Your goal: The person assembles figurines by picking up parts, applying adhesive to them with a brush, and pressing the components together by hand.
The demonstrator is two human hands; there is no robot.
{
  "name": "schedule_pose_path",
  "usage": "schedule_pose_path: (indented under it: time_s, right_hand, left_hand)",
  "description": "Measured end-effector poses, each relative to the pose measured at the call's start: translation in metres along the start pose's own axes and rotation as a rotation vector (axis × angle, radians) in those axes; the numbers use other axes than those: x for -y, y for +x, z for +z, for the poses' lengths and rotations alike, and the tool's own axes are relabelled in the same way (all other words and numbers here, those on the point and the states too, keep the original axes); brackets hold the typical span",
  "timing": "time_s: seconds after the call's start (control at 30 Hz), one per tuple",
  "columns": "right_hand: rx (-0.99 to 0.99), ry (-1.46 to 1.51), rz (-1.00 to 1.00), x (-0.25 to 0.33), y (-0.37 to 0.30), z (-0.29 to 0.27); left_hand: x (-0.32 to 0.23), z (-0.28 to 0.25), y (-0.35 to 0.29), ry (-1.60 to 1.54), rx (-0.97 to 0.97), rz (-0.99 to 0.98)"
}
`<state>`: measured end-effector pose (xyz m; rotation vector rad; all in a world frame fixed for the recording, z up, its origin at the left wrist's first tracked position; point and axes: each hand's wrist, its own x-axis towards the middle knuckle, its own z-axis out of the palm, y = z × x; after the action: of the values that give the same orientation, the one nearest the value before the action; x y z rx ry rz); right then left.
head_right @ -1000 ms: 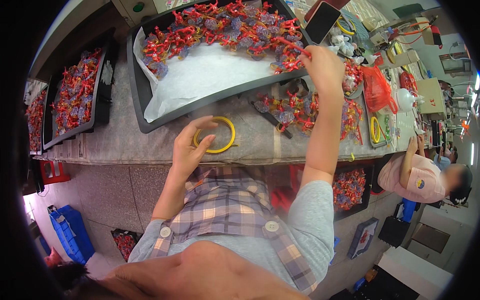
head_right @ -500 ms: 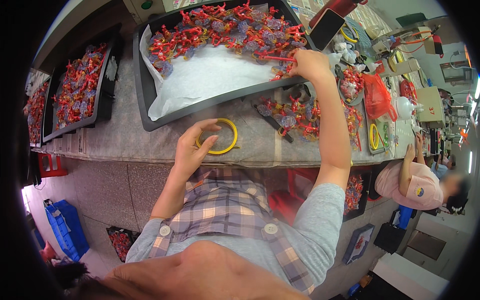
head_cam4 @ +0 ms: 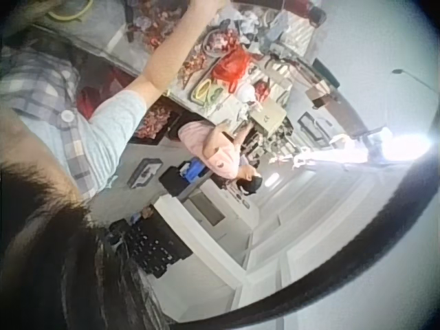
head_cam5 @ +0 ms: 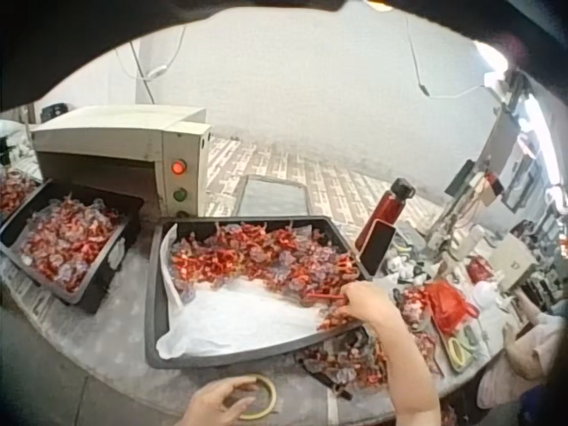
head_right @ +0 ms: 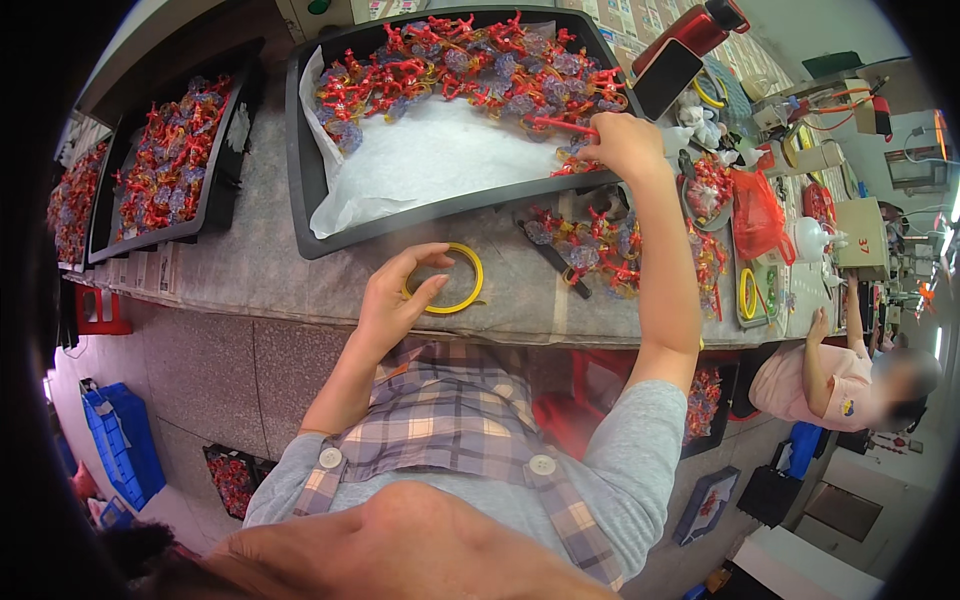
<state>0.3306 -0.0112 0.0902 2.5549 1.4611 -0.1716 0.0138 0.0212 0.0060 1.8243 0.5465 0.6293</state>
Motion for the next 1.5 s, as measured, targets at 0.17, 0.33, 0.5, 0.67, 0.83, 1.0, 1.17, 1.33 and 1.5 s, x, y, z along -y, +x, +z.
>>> schedule_pose_path:
  time_s: [0.17,0.33,0.5,0.67,0.83,1.0,1.17,1.33,1.5]
  right_hand:
    - [-0.193,-0.050,-0.046,0.008,0.004,0.000]
    - [-0.427,0.161,-0.179,0.041,0.027,-0.004]
    - [-0.453,0.024,-0.230,0.043,0.049,0.015]
    - [-0.537,0.649,-0.235,0.051,-0.010,-0.009]
    - [-0.249,1.334,-0.323,0.085,-0.101,0.030]
    - [-0.074,1.769,-0.177,0.113,-0.127,0.080]
    - [-0.092,1.986,-0.139,0.120,-0.134,0.098]
    - [-0.078,2.025,-0.101,0.120,-0.143,0.102]
    - [-0.191,1.989,-0.167,0.124,-0.145,0.096]
  left_hand:
    - [0.002,-0.001,-0.001,0.008,-0.008,0.040]
    - [0.001,0.000,-0.003,-0.010,-0.019,0.001]
    - [0.002,-0.005,-0.007,-0.023,-0.012,0.038]
    - [0.005,-0.011,-0.009,-0.185,-0.037,-0.067]
    - [0.003,-0.003,-0.003,-0.283,0.076,-0.123]
    - [-0.004,0.004,-0.003,-0.495,0.074,-0.083]
    - [-0.004,0.010,-0.010,-0.446,0.064,-0.153]
    - [-0.003,0.013,-0.011,-0.404,0.071,-0.177]
    - [-0.007,0.012,-0.012,-0.334,0.047,-0.106]
